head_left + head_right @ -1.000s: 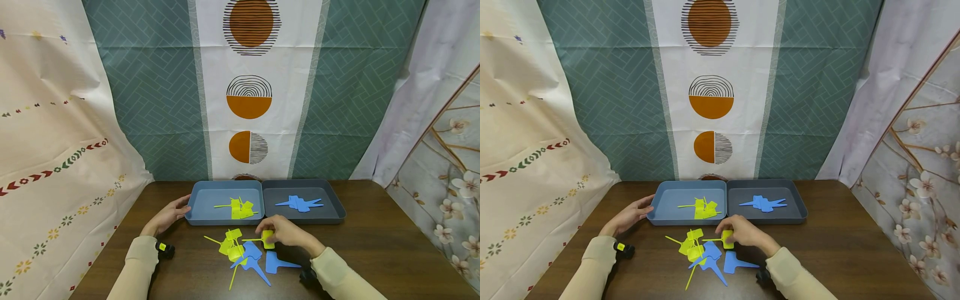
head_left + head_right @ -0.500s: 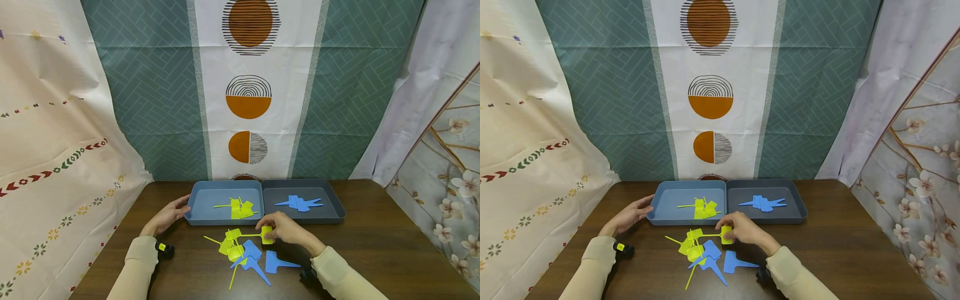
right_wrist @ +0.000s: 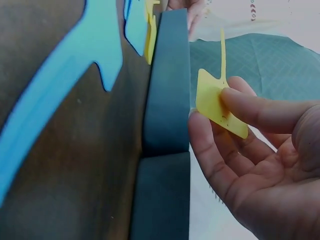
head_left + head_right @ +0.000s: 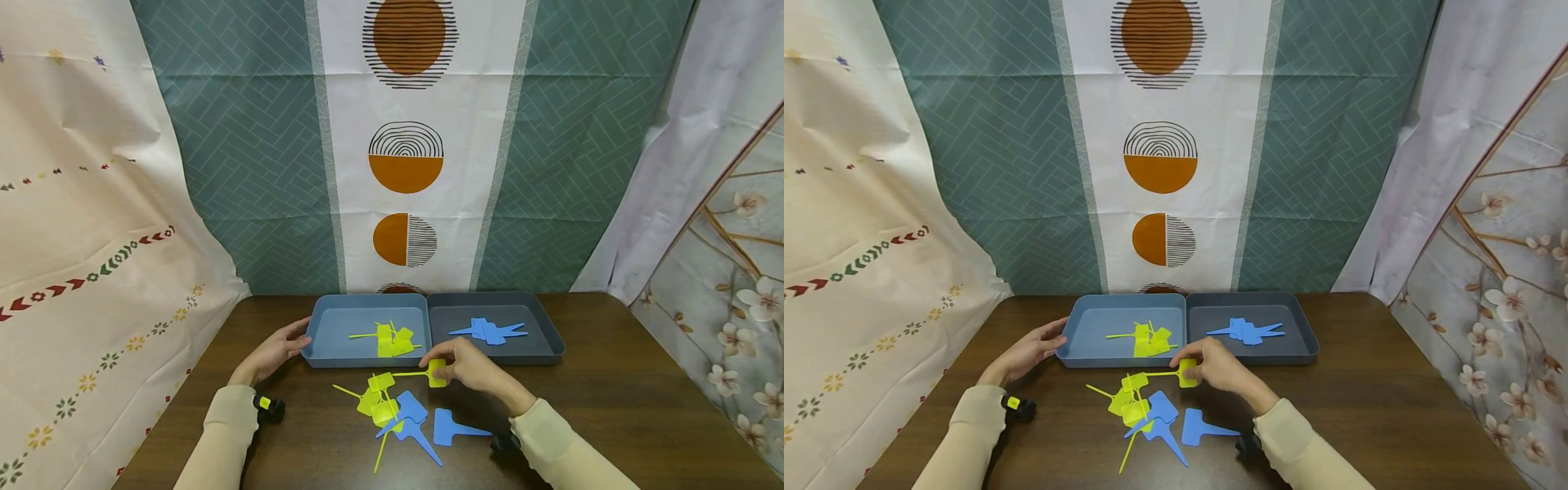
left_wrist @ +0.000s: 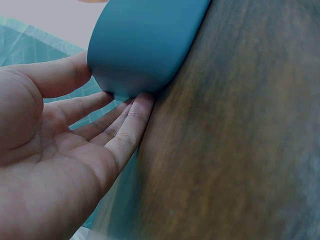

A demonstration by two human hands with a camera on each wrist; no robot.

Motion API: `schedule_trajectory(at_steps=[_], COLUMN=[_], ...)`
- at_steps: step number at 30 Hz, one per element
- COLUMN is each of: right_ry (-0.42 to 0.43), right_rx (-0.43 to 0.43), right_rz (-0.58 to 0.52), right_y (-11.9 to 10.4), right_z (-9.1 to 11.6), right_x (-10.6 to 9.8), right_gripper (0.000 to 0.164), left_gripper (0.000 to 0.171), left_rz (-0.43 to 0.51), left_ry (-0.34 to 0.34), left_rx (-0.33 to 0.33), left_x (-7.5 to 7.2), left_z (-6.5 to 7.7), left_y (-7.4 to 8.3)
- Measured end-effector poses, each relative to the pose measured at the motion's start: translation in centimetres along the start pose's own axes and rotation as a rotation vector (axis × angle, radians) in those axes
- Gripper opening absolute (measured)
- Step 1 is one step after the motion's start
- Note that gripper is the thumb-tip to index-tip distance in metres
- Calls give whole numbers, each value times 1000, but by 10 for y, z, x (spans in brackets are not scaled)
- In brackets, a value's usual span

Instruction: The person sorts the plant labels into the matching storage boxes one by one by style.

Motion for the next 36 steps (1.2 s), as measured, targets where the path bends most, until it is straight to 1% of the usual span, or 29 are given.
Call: schedule_trajectory(at_steps=[4,9,15,19,22,26,33,36], right_ry=[7,19,74,96,89,77,34,37], right_rx=[-7,-22,-23,-5,6,23,46,64], right_rz=[23,57,82,87,73,61,38,38], right_y=[-3,-9,-20,-28,-32,-33,-40,-44], right_z=[-2,-10,-22,-31,-38,-49,-66,-76], right_x=[-8,-21,-39,-48,-52,-56,-60,-61], right_gripper=[25,29,24,23,22,23,25,26], left_gripper=[67,67,68,67,67,66,66,67], left_rz=[2,-4,-6,3,-2,3,9,11], left_ry=[-3,-4,-3,-2,-4,-4,-12,-14], left_rx=[2,9,12,10,9,8,12,13], left_x=[0,-1,-1,-1,-1,-1,-2,-2], left_z=[0,2,3,3,2,1,2,2], left_y=[0,1,1,1,1,1,0,0])
Point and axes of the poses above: each hand's wrist, its own z-axis away from the middle knuckle, its own x-axis out of the palm, y = z × x, the point moved 3 cm from there along -z, towards the middle knuckle, and after that the axes turned 4 degrees about z, right-handed, at the moved point
